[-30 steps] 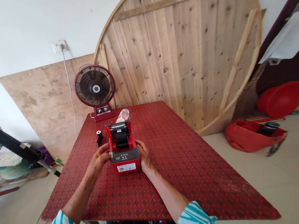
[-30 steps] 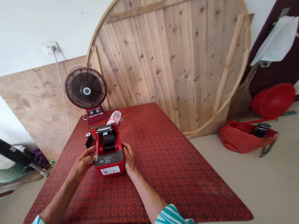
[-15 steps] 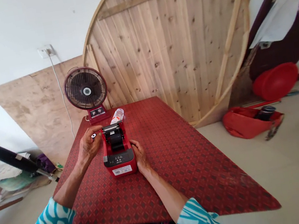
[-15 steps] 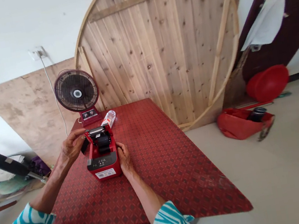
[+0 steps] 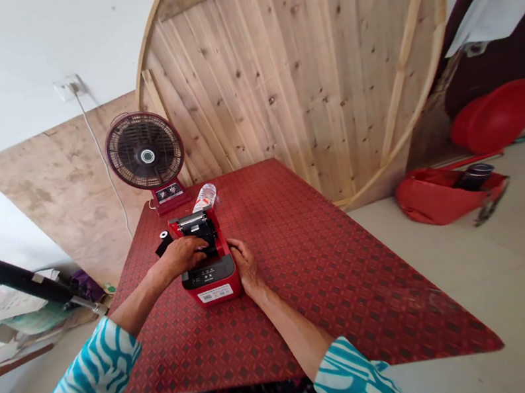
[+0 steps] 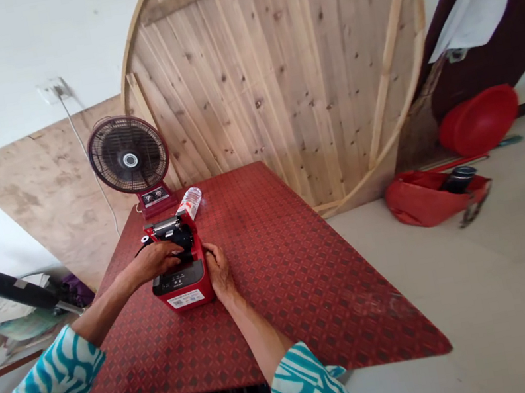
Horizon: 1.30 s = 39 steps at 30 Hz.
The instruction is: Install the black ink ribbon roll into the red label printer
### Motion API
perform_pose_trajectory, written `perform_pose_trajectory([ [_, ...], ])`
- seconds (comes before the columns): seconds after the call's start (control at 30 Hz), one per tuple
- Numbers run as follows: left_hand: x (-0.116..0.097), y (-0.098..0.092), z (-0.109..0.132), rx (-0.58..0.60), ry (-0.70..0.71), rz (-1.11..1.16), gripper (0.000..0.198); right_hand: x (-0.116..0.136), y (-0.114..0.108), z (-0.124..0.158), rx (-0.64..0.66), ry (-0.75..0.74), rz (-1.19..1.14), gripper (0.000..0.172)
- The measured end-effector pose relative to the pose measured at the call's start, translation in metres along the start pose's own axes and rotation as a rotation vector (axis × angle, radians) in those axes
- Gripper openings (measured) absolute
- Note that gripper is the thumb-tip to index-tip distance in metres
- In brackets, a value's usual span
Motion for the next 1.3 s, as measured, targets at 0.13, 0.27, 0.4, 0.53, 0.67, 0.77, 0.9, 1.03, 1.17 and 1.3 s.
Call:
perform_pose_trajectory([
  [0.13,-0.006,-0.003,-0.021,0.105,-0.115,-0.126,0.038,-0.004,0.001,-0.001,0.009,0.014,-0.01,0.031],
  [0.27,-0.016,-0.001,-0.026,0.089,-0.145,-0.187,0.037,-0.001,0.002,-0.001,0.003,0.014,0.002,0.031],
  [0.4,-0.017,0.0,-0.022,0.088,-0.142,-0.208,0.034,0.005,0.002,0.0,0.0,0.028,0.003,0.032],
  [0.53,-0.014,-0.007,-0.012,0.068,-0.154,-0.2,0.033,0.008,0.003,0.001,0.017,0.037,-0.01,0.032],
  [0.67,-0.019,-0.015,0.003,0.037,-0.17,-0.191,0.033,0.008,0.003,0.001,0.005,0.046,-0.016,0.032],
  [0.77,-0.022,-0.023,0.019,-0.027,-0.168,-0.157,0.033,0.005,0.003,0.001,0.018,0.05,-0.025,0.032],
  [0.9,-0.013,-0.038,0.052,-0.184,-0.067,0.072,0.03,0.002,0.001,0.001,0.023,0.062,-0.038,0.032],
  [1.03,0.019,-0.041,0.093,-0.322,-0.081,0.491,0.034,0.002,0.0,0.001,0.026,0.063,-0.033,0.033],
  [1.17,0.055,-0.025,0.127,-0.454,-0.168,0.793,0.043,0.002,-0.002,0.001,0.007,0.048,-0.033,0.033],
  [1.3,0.086,-0.006,0.155,-0.596,-0.34,0.987,0.053,0.0,-0.003,0.001,0.016,0.063,-0.051,0.035],
])
Point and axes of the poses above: each hand's wrist, its own z-axis away from the middle knuckle, its own y-axis out of the palm, x = y × z, the point moved 2 cm from there along -z, towards the middle knuckle, and after that the axes turned 12 degrees about x, right-handed, at the moved point
